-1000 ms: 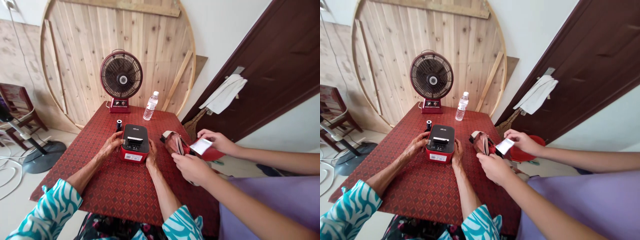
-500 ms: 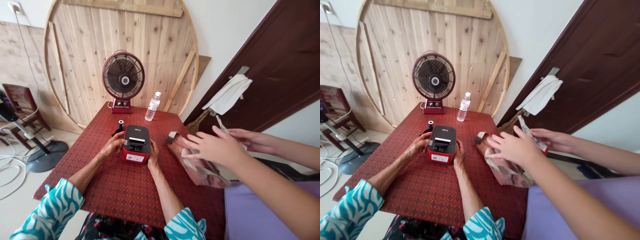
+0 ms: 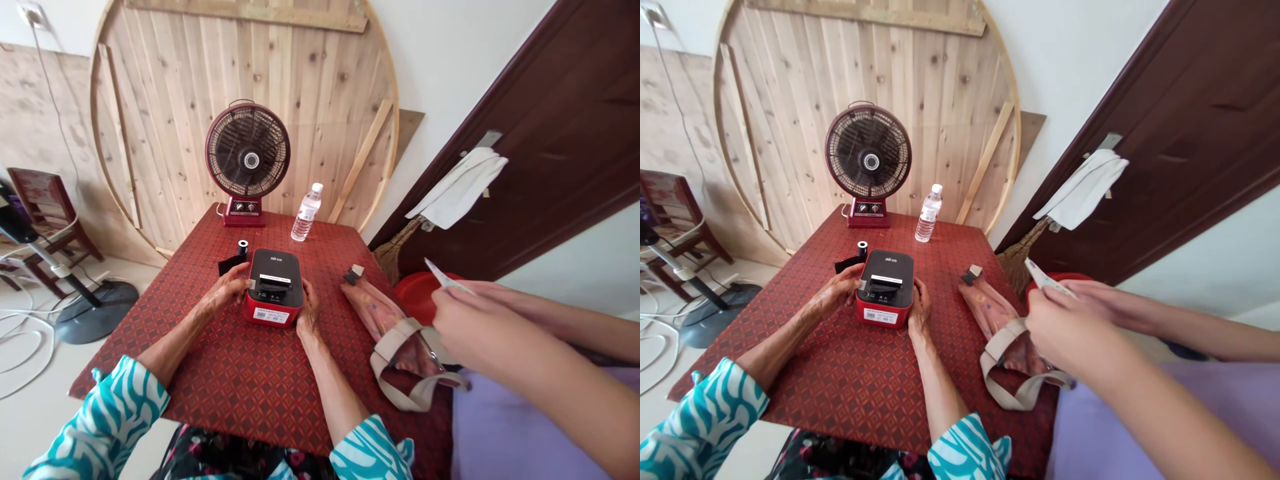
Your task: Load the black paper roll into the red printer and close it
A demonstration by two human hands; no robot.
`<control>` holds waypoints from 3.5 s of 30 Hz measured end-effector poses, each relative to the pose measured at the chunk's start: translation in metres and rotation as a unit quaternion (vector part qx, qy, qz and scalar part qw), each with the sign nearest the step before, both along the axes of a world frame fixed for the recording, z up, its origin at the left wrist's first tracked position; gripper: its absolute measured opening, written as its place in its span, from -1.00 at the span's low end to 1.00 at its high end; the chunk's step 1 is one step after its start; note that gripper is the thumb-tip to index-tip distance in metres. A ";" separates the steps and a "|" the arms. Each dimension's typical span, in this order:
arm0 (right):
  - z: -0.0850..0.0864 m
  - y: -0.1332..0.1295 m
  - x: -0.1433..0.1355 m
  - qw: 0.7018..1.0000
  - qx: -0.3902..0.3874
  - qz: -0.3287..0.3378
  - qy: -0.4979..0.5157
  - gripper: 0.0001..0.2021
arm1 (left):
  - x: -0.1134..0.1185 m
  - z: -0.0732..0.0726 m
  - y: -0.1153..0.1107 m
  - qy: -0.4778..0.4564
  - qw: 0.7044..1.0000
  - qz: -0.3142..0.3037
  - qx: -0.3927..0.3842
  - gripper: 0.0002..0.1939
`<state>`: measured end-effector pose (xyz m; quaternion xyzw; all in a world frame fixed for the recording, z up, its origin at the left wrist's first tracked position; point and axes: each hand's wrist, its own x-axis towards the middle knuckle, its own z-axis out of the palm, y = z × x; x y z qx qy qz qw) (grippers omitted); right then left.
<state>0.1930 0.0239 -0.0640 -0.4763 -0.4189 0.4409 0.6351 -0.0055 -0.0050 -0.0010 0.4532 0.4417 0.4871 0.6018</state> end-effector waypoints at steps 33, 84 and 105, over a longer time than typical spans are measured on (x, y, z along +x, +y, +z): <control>0.002 -0.003 0.004 1.000 0.012 -0.002 -0.016 -0.64 | 0.004 -0.006 0.004 -0.059 0.996 0.020 -0.058 -0.14; -0.002 0.005 0.009 0.998 0.051 -0.004 -0.043 -0.71 | 0.050 0.063 0.077 0.514 0.793 -0.202 0.259 -0.76; -0.007 0.007 0.009 0.997 0.063 0.005 -0.054 -0.71 | 0.052 0.077 0.050 0.718 0.625 -0.157 0.264 -0.62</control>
